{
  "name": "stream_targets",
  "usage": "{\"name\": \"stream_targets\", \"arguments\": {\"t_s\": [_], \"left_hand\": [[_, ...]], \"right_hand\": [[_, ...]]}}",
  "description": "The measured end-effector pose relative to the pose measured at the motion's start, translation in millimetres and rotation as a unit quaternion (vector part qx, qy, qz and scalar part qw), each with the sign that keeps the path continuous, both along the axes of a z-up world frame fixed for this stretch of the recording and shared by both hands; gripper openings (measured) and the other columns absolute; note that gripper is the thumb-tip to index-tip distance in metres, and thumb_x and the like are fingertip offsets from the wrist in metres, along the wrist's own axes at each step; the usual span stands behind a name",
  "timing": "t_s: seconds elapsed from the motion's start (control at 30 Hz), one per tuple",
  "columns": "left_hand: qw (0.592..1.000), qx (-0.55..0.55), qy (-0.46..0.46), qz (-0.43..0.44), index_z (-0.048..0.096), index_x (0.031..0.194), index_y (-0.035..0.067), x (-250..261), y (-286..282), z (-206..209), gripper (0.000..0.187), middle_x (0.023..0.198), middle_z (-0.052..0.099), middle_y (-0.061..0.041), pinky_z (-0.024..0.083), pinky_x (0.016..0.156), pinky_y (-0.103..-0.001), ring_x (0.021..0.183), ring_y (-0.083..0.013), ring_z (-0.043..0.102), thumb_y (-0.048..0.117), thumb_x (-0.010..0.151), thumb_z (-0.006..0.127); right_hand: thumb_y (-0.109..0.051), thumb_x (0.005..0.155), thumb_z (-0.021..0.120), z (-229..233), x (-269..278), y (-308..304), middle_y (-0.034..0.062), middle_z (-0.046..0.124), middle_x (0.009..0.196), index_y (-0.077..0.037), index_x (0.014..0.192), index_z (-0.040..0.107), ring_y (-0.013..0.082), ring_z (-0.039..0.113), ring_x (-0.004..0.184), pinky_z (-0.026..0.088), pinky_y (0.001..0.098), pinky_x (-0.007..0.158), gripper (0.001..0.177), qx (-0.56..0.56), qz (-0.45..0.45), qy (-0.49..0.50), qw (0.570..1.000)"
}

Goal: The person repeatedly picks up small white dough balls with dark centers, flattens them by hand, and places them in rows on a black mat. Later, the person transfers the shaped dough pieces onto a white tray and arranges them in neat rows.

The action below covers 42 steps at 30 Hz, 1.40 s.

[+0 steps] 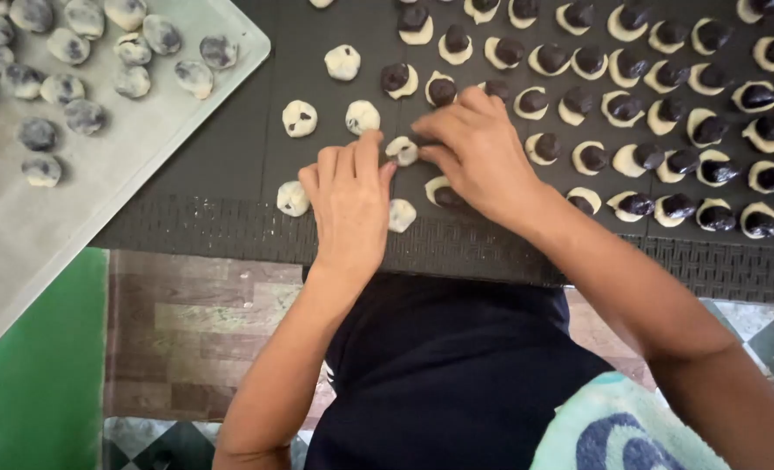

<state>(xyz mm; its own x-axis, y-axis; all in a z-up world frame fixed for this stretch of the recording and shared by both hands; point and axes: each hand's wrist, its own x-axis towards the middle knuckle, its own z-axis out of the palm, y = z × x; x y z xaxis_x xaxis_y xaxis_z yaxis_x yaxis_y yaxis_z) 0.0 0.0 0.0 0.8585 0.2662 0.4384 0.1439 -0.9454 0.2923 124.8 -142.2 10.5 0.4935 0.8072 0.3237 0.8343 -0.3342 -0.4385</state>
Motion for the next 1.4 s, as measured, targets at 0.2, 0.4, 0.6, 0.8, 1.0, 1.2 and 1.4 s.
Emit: {"name": "stream_targets", "arguments": {"t_s": [0.2, 0.4, 0.6, 0.8, 1.0, 1.2, 1.4], "left_hand": [[0.99, -0.087, -0.083, -0.069, 0.062, 0.104, 0.01, 10.0, -3.4, -10.3, 0.016, 0.101, 0.062, -0.004, 0.035, 0.072, -0.039, 0.09, -0.0261, 0.053, 0.0, 0.092, 0.061], [0.988, -0.137, 0.018, -0.071, 0.057, 0.126, 0.017, -6.2, 12.7, 15.9, 0.028, 0.124, 0.063, 0.001, 0.03, 0.083, -0.038, 0.107, -0.0218, 0.056, 0.017, 0.1, 0.046], [0.984, -0.167, -0.006, 0.061, 0.051, 0.136, 0.015, -31.5, 18.3, 36.2, 0.038, 0.128, 0.061, 0.002, 0.036, 0.089, -0.038, 0.112, -0.0228, 0.055, 0.015, 0.098, 0.056], [0.993, -0.039, 0.039, -0.105, 0.059, 0.111, 0.017, -20.5, -20.4, 35.3, 0.022, 0.108, 0.064, 0.003, 0.03, 0.077, -0.043, 0.094, -0.0225, 0.053, 0.026, 0.092, 0.062], [0.991, 0.017, -0.025, -0.132, 0.061, 0.113, 0.017, -6.4, -39.4, -11.4, 0.026, 0.097, 0.058, 0.002, 0.033, 0.079, -0.039, 0.098, -0.0205, 0.052, 0.037, 0.096, 0.059], [0.995, 0.012, 0.04, -0.096, 0.056, 0.116, 0.02, -9.3, -36.9, -4.4, 0.037, 0.091, 0.062, 0.005, 0.035, 0.081, -0.038, 0.098, -0.016, 0.055, 0.044, 0.089, 0.062], [0.993, 0.054, 0.055, -0.088, 0.06, 0.117, 0.018, -6.7, -37.0, 0.8, 0.032, 0.105, 0.057, 0.006, 0.03, 0.084, -0.037, 0.106, -0.017, 0.048, 0.038, 0.093, 0.06]], "right_hand": [[-0.01, 0.087, 0.075, 0.2, -6.9, 10.0, 0.0002, 0.055, 0.08, -0.011, 0.081, 0.052, 0.0241, 0.046, 0.086, 0.031, 0.0389, 0.071, 0.024, 0.011, 0.007, 0.002, 1.0], [-0.013, 0.099, 0.057, 24.7, 13.2, 24.7, -0.0043, 0.055, 0.075, -0.014, 0.08, 0.06, 0.0224, 0.037, 0.079, 0.03, 0.0385, 0.068, 0.019, -0.007, 0.053, 0.032, 0.998], [-0.055, 0.095, 0.068, -9.6, 20.2, 82.7, 0.0067, 0.039, 0.151, -0.021, 0.147, 0.046, 0.0345, 0.041, 0.131, 0.035, 0.0571, 0.096, 0.066, -0.128, 0.016, -0.31, 0.942], [-0.06, 0.107, 0.035, -3.2, 23.5, 65.8, 0.0065, 0.038, 0.15, -0.018, 0.146, 0.045, 0.0331, 0.041, 0.129, 0.034, 0.0538, 0.094, 0.059, -0.094, -0.005, -0.259, 0.961], [-0.025, 0.096, 0.052, -26.3, 15.3, -27.7, 0.0029, 0.047, 0.079, -0.014, 0.081, 0.056, 0.0257, 0.048, 0.082, 0.04, 0.039, 0.071, 0.02, -0.032, 0.121, -0.147, 0.981], [-0.03, 0.099, 0.046, -23.9, -6.0, -29.5, -0.0017, 0.05, 0.085, -0.019, 0.079, 0.057, 0.0215, 0.046, 0.081, 0.035, 0.0367, 0.068, 0.025, 0.021, 0.039, -0.133, 0.99], [-0.029, 0.093, 0.055, 21.8, -39.5, -52.2, 0.0049, 0.061, 0.11, -0.013, 0.1, 0.065, 0.0284, 0.047, 0.093, 0.034, 0.0391, 0.074, 0.02, -0.004, 0.071, -0.052, 0.996]]}}
